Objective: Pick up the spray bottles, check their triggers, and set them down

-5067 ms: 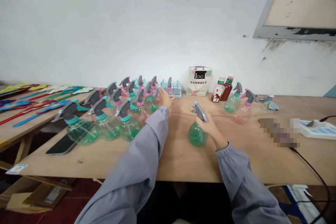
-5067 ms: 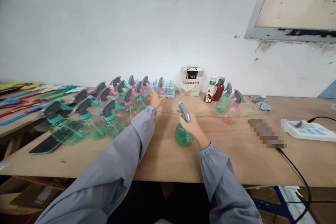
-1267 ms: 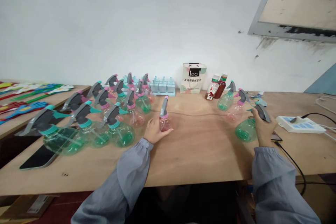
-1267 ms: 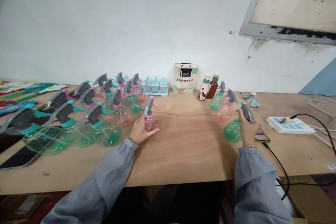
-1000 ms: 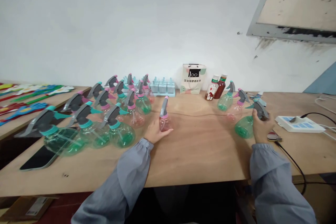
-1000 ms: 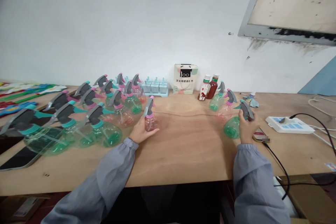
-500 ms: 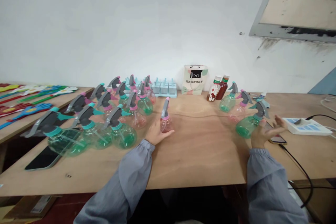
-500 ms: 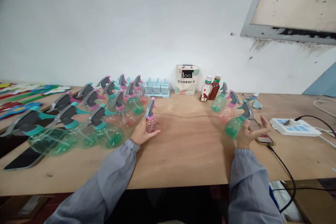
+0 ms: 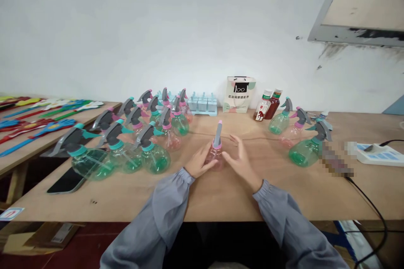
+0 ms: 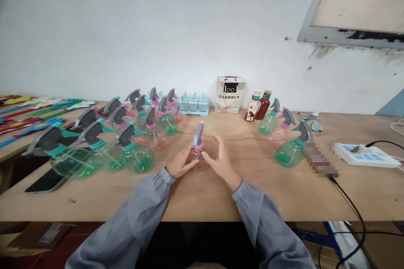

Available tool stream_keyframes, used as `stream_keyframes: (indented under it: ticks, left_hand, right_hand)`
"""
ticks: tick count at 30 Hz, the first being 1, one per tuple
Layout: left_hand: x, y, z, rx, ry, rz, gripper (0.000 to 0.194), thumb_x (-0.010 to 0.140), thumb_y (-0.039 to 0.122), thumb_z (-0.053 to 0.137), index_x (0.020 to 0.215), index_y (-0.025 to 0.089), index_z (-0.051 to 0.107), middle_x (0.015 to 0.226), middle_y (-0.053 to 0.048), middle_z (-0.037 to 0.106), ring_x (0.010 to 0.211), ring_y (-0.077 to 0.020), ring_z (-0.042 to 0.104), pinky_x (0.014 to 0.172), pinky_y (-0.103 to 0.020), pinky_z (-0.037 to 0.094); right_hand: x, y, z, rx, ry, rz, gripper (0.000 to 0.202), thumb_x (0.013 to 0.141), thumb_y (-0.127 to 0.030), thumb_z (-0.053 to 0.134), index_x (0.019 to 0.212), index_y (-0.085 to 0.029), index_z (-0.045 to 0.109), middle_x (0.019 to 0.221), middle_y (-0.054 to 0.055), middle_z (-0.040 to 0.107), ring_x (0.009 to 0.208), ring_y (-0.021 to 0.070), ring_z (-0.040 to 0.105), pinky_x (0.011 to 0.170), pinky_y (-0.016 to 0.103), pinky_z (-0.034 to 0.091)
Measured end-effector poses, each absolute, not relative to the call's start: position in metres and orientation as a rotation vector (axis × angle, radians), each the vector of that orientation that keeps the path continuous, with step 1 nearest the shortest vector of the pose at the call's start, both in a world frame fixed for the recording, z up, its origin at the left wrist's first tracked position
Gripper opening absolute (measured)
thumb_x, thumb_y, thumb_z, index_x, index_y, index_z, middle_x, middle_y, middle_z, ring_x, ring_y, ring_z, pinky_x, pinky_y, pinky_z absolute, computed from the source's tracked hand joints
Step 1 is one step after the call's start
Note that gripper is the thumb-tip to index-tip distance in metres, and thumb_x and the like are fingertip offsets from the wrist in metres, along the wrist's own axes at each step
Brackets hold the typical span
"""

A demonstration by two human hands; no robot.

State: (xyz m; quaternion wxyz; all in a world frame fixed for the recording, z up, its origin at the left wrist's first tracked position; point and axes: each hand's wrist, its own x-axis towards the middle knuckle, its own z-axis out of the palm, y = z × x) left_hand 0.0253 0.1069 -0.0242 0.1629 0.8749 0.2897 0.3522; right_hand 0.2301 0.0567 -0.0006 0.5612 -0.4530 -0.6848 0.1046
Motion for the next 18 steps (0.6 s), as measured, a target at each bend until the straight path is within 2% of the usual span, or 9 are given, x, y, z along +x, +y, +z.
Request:
stream_keyframes:
  ticks: [2,4,9,12,15,18]
  left_hand:
    - [0.031,0.101,-0.023,2.533,0.772,0.990,0.078,0.095,0.059,0.050,0.158,0.022,0.025,0.153,-0.016,0.050,0.138,-0.0290,0.052,0.113,-0.044,0.046]
    - [0.037,0.096,-0.024,2.589,0.720,0.984,0.079,0.093,0.063,0.051,0.157,0.022,0.029,0.147,-0.017,0.055,0.132,-0.0292,0.058,0.109,-0.044,0.049]
    - [0.046,0.092,-0.025,2.705,0.751,0.963,0.084,0.086,0.072,0.054,0.148,0.018,0.044,0.133,-0.020,0.065,0.124,-0.0326,0.064,0.105,-0.048,0.051]
    - [0.044,0.089,-0.020,2.703,0.797,0.930,0.085,0.086,0.075,0.050,0.147,0.016,0.046,0.131,-0.021,0.065,0.122,-0.0331,0.064,0.107,-0.050,0.050]
    - [0.043,0.065,-0.018,2.623,0.947,0.924,0.074,0.091,0.068,0.047,0.145,0.018,0.049,0.136,-0.020,0.062,0.127,-0.0325,0.060,0.105,-0.051,0.051]
    - [0.051,0.015,-0.029,2.554,1.100,0.894,0.057,0.093,0.059,0.049,0.139,0.027,0.056,0.129,-0.015,0.066,0.120,-0.0314,0.064,0.092,-0.051,0.057]
  right_hand:
    - [0.219,0.061,-0.004,-1.035,-1.603,0.403,0.084,0.079,-0.048,0.075,0.149,-0.024,0.033,0.150,0.017,0.047,0.141,0.0316,0.046,0.115,0.055,0.042]
    - [0.214,0.062,-0.004,-0.994,-1.555,0.471,0.093,0.077,-0.047,0.078,0.153,-0.025,0.028,0.153,0.018,0.044,0.143,0.0317,0.043,0.114,0.054,0.043]
    - [0.216,0.062,0.004,-0.961,-1.487,0.529,0.072,0.083,-0.044,0.072,0.147,-0.027,0.042,0.144,0.015,0.055,0.129,0.0280,0.057,0.099,0.045,0.056]
    - [0.219,0.062,0.007,-0.950,-1.505,0.531,0.063,0.085,-0.041,0.068,0.141,-0.025,0.048,0.142,0.015,0.058,0.127,0.0275,0.059,0.097,0.044,0.057]
    - [0.221,0.063,0.008,-0.939,-1.458,0.482,0.058,0.084,-0.038,0.066,0.139,-0.025,0.051,0.139,0.013,0.060,0.129,0.0280,0.058,0.101,0.046,0.055]
    - [0.223,0.063,0.010,-0.938,-1.383,0.461,0.056,0.083,-0.035,0.065,0.137,-0.027,0.052,0.137,0.012,0.062,0.125,0.0283,0.060,0.098,0.048,0.056]
